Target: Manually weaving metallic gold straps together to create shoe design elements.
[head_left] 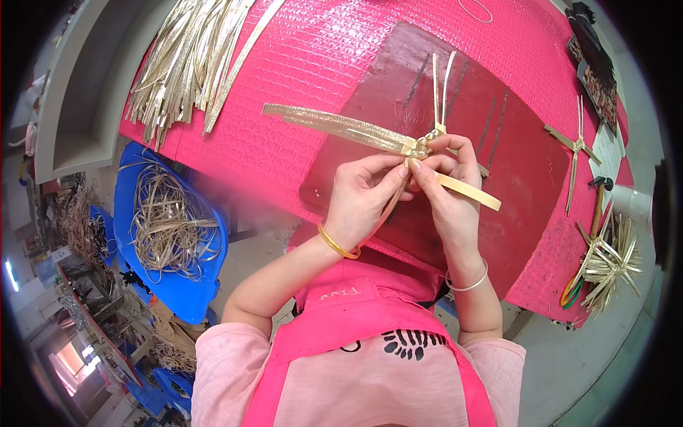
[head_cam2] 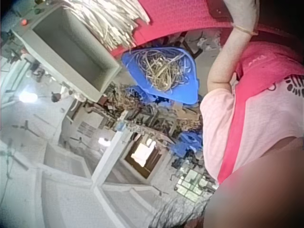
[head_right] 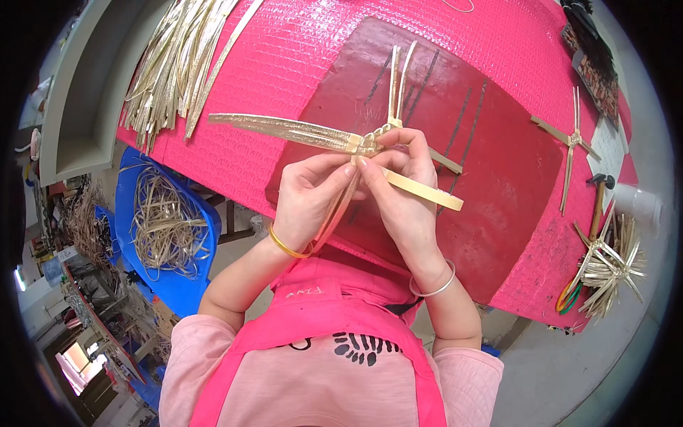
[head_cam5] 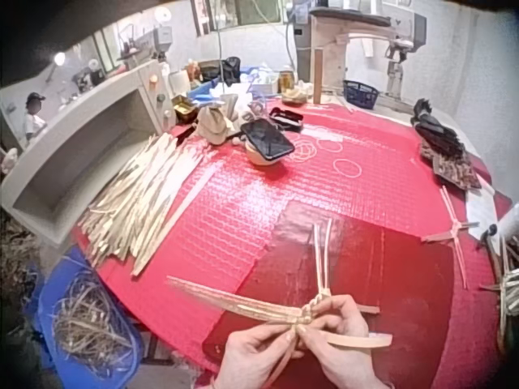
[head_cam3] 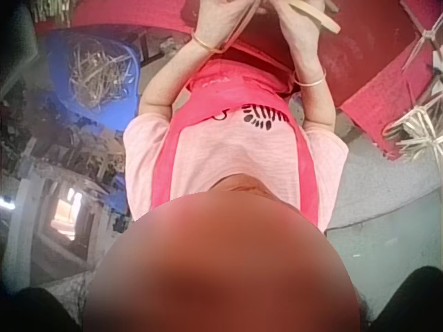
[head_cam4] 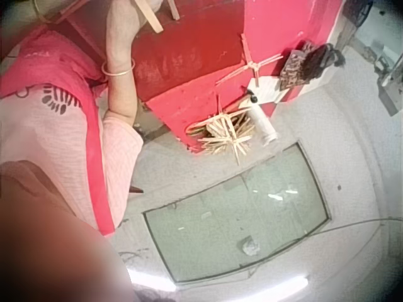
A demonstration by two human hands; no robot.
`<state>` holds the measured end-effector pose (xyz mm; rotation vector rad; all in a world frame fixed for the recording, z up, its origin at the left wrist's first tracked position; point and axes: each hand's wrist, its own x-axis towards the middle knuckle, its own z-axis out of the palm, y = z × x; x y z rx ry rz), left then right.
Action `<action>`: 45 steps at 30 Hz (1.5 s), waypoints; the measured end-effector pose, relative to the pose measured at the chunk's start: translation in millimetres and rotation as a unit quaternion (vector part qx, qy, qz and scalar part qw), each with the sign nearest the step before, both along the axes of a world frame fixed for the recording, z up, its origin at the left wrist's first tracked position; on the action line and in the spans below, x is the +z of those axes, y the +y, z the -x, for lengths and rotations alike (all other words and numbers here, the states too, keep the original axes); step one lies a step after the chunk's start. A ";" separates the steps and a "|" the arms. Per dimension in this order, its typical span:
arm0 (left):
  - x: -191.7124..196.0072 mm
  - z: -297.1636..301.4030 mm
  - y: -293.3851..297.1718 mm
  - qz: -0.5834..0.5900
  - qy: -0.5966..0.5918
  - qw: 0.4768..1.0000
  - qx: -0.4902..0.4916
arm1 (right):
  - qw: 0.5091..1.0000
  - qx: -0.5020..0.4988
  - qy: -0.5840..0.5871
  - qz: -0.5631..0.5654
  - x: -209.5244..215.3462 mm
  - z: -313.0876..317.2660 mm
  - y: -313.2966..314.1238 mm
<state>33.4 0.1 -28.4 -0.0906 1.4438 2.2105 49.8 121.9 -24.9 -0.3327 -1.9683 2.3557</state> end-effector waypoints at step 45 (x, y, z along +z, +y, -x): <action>34.6 13.8 -9.5 0.152 0.118 0.976 -0.105 | 0.990 -0.046 0.072 0.114 7.7 -9.3 2.6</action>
